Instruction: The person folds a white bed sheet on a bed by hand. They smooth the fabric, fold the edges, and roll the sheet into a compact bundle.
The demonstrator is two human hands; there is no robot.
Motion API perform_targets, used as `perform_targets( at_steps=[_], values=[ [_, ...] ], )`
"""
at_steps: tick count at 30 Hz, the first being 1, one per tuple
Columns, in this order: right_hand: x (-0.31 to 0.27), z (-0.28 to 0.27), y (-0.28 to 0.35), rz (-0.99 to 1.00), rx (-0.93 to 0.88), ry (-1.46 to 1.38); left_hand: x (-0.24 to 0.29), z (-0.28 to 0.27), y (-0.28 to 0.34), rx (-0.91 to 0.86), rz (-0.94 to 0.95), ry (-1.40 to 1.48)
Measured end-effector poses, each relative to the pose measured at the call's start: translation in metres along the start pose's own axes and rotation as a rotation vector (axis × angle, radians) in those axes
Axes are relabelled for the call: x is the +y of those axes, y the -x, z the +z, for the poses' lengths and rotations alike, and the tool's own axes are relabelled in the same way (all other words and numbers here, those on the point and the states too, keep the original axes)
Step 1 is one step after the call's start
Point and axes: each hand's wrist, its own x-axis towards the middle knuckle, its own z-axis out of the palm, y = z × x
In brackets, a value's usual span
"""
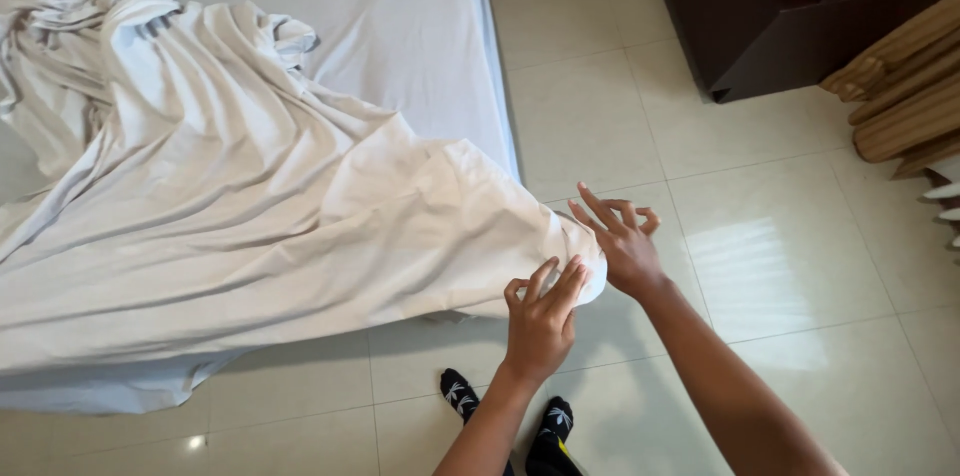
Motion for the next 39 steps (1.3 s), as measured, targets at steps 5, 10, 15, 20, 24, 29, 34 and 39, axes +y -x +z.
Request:
perform_targets(
  at_steps=[5, 10, 15, 20, 24, 29, 34, 39],
  values=[
    [0.016, -0.034, 0.011, 0.045, -0.033, 0.047, 0.011, -0.001, -0.018, -0.032, 0.048, 0.074],
    [0.019, -0.045, 0.026, 0.078, -0.087, 0.120, -0.017, 0.017, -0.042, 0.009, 0.013, 0.137],
    [0.008, -0.045, 0.033, 0.057, -0.057, 0.127, -0.047, 0.018, -0.083, -0.104, 0.050, -0.120],
    [0.003, -0.043, 0.037, -0.018, -0.022, 0.121, -0.060, 0.014, -0.104, -0.342, 0.026, -0.113],
    [-0.005, -0.049, 0.038, -0.042, -0.071, 0.160, -0.053, 0.001, -0.114, -0.614, -0.066, -0.140],
    [-0.015, -0.048, 0.040, 0.022, -0.104, 0.101, -0.063, 0.005, -0.110, -0.482, -0.027, -0.069],
    [-0.004, -0.050, 0.032, 0.284, -0.301, 0.040, -0.061, 0.021, -0.110, -0.288, 0.173, -0.100],
    [-0.008, -0.074, 0.014, 0.284, -0.408, -0.308, -0.043, 0.018, -0.119, -0.224, 0.241, -0.083]
  ],
)
